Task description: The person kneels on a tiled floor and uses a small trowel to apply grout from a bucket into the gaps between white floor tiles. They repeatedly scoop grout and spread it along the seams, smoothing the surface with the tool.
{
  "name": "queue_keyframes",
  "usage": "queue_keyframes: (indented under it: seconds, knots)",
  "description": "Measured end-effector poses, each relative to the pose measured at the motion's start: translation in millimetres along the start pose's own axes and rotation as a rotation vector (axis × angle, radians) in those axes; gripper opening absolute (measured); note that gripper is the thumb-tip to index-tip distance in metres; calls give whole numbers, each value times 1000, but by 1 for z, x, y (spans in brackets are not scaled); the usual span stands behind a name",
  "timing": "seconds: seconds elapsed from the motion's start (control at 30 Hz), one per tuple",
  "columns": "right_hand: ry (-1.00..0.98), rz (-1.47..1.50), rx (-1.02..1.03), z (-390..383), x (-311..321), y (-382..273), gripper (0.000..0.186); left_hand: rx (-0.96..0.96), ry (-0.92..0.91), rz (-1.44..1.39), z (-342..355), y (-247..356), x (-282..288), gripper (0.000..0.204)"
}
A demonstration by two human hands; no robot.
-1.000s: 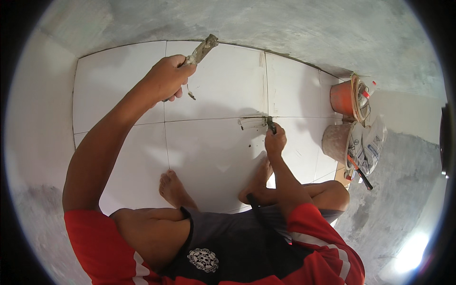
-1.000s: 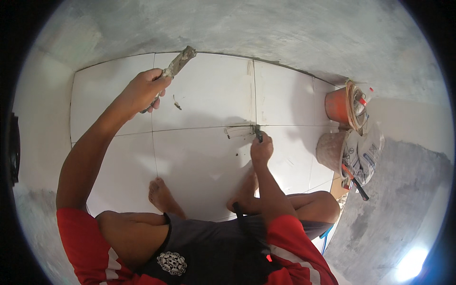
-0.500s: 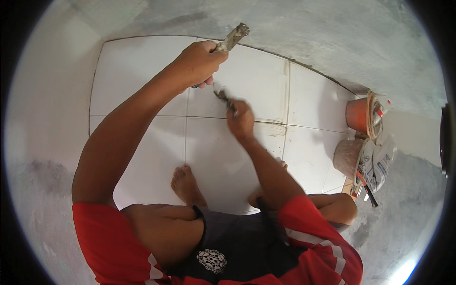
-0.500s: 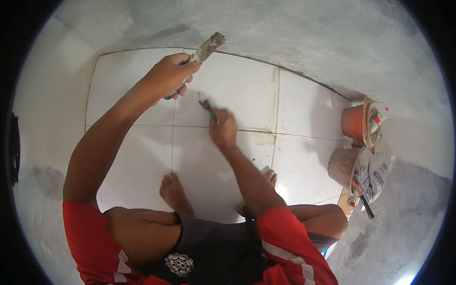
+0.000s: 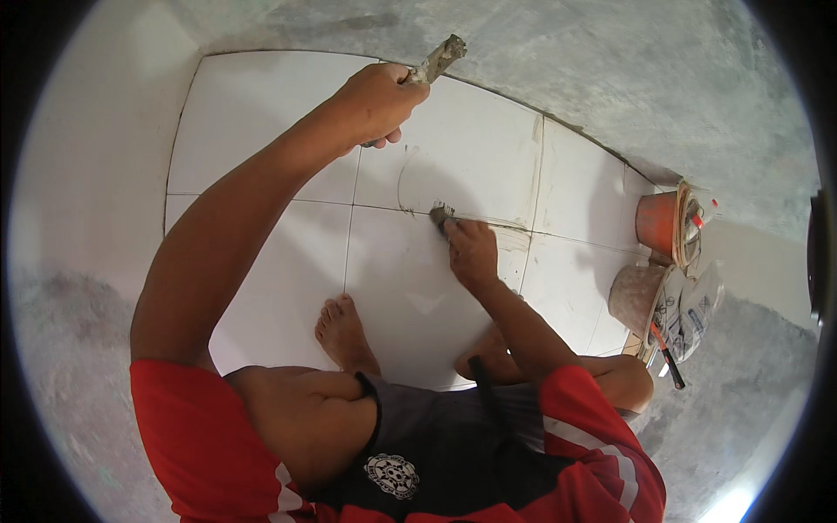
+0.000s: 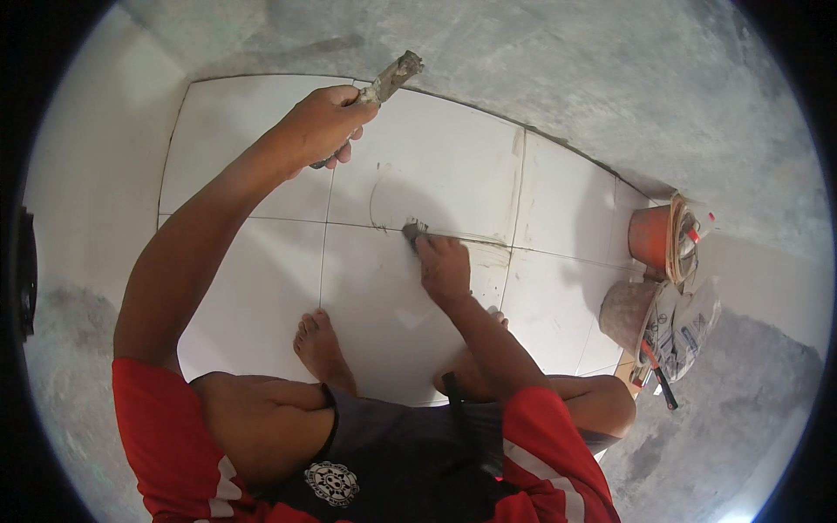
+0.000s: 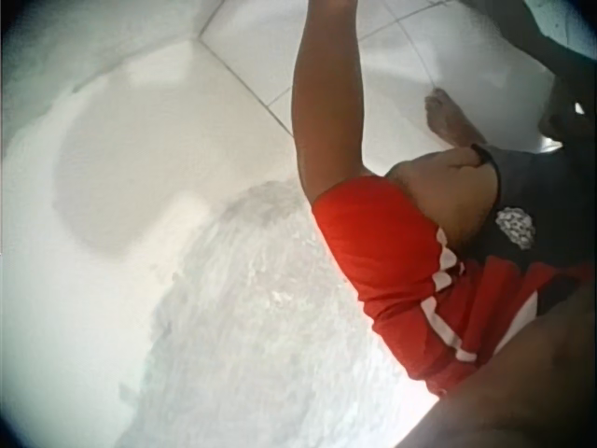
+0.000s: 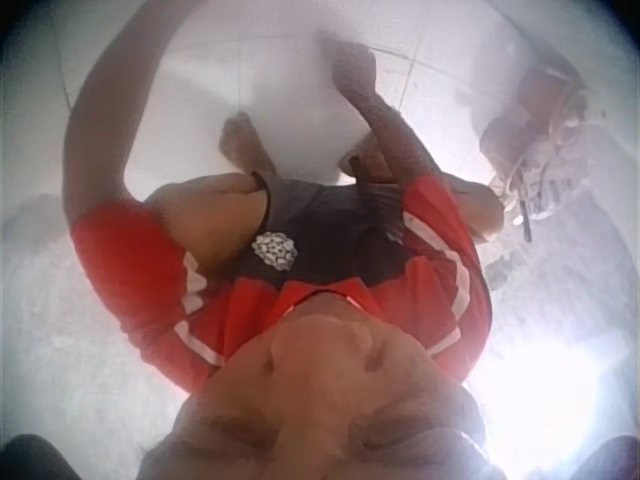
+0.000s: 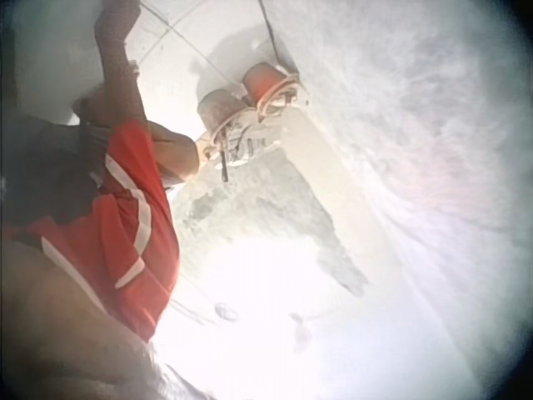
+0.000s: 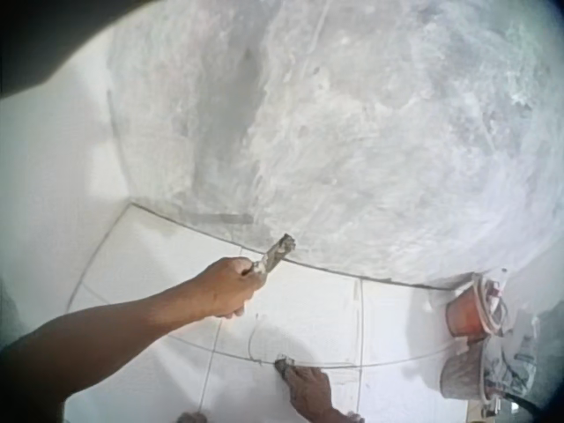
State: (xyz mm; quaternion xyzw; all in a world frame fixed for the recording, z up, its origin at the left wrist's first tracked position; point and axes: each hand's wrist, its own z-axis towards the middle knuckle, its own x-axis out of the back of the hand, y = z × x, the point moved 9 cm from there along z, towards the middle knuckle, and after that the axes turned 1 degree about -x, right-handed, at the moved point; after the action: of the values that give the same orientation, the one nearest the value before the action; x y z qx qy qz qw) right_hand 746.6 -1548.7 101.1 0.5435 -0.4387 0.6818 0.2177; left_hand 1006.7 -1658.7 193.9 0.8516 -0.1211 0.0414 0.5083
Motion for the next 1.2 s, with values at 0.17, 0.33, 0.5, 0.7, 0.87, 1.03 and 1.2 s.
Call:
queue_keyframes:
  seconds: [0.17,0.33,0.5,0.7,0.87,1.03,1.2]
  knots:
    - [-72,46,-25,2,0,1,43,-5,-22,-10,2,3,-3,36]
    - [6,53,-84,10,-2,-4,42,5,-24,25,3,3,-2,34]
    - [-30,62,-108,14,-16,-13,38,16,17,3,3,0,4,34]
    - [-27,44,29,24,-18,-40,31,15,20,-13,2,-1,9,33]
    - [188,84,19,37,-2,-44,29,0,35,-39,3,-5,13,33]
    - [-59,31,139,45,-33,-73,31,-7,54,-33,5,-8,21,33]
    - [53,89,120,57,-17,-76,32,6,77,-47,5,-14,26,32]
